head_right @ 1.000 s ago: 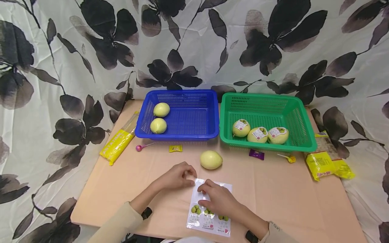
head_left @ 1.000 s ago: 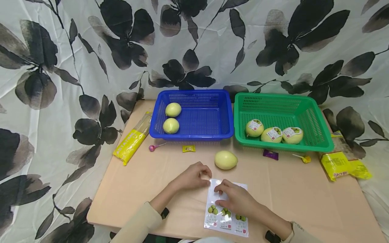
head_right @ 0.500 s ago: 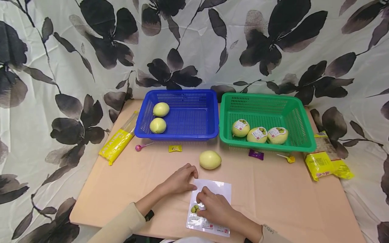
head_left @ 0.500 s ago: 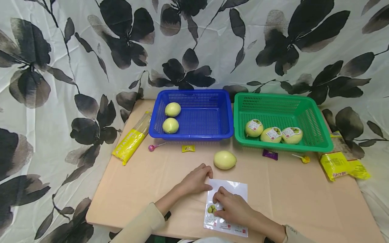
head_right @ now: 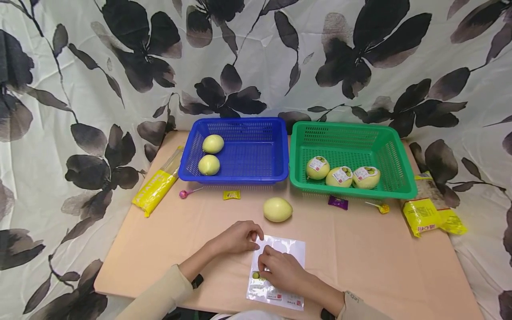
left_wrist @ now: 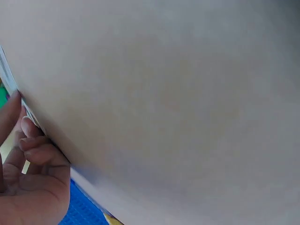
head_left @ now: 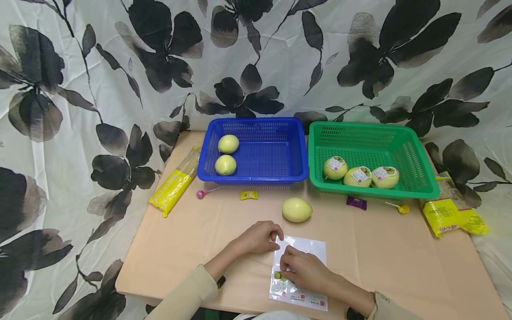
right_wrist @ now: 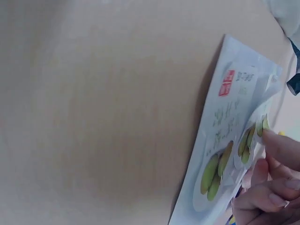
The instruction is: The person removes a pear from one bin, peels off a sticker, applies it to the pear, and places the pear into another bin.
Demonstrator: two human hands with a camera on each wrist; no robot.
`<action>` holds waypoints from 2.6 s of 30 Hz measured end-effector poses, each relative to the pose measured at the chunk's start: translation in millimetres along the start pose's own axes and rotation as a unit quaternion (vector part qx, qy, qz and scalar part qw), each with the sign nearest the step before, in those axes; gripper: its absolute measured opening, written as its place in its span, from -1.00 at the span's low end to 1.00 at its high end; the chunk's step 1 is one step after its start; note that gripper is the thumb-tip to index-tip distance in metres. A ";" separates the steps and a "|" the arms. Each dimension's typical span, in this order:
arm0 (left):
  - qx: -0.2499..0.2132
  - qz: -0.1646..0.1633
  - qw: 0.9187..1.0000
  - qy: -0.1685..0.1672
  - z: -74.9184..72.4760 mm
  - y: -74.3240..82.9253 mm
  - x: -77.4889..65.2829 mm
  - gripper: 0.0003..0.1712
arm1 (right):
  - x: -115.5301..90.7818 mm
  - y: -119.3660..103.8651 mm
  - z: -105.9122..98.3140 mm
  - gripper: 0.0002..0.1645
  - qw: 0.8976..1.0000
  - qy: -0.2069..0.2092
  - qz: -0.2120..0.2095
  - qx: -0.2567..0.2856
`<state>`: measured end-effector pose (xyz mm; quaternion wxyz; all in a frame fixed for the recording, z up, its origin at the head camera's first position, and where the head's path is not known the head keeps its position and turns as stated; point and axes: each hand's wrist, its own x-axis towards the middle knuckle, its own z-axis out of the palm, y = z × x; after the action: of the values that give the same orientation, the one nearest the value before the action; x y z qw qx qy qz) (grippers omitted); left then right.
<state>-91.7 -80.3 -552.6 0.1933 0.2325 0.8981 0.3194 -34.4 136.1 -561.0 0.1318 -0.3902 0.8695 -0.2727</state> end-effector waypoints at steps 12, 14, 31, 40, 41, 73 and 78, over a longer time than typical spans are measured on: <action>-0.016 0.008 1.000 0.012 -1.0 -6.2 2.6 -0.61 | -13.9 5.7 -13.3 -0.85 0.991 -0.036 -0.034 0.128; -0.021 0.006 1.000 0.013 -0.4 -6.6 2.9 -0.58 | -15.6 6.8 -14.7 -0.86 0.988 -0.041 -0.043 0.140; -0.006 0.003 1.000 0.002 3.1 -2.2 -1.2 -0.59 | -15.6 4.7 -17.1 -0.89 0.978 -0.025 -0.015 0.208; 0.002 0.014 1.000 -0.016 3.0 -3.9 -1.3 -0.78 | -22.1 13.2 -17.9 -0.90 0.968 -0.032 -0.038 0.247; 0.003 0.012 1.000 -0.017 2.9 -3.8 -0.9 -0.80 | -23.3 14.1 -18.5 -0.90 0.967 -0.033 -0.041 0.247; -0.020 -0.002 1.000 0.010 -7.8 -4.8 8.3 -0.85 | 32.7 39.6 -89.5 -0.59 0.831 0.245 0.341 0.365; -0.008 -0.003 1.000 0.013 -9.0 -3.4 8.0 -0.86 | 37.0 41.6 -85.2 -0.62 0.823 0.249 0.353 0.369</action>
<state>-103.7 -82.7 -550.0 0.1841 0.2242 0.8985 0.3294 -121.8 162.6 -516.1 0.1320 0.1026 0.7855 -0.5959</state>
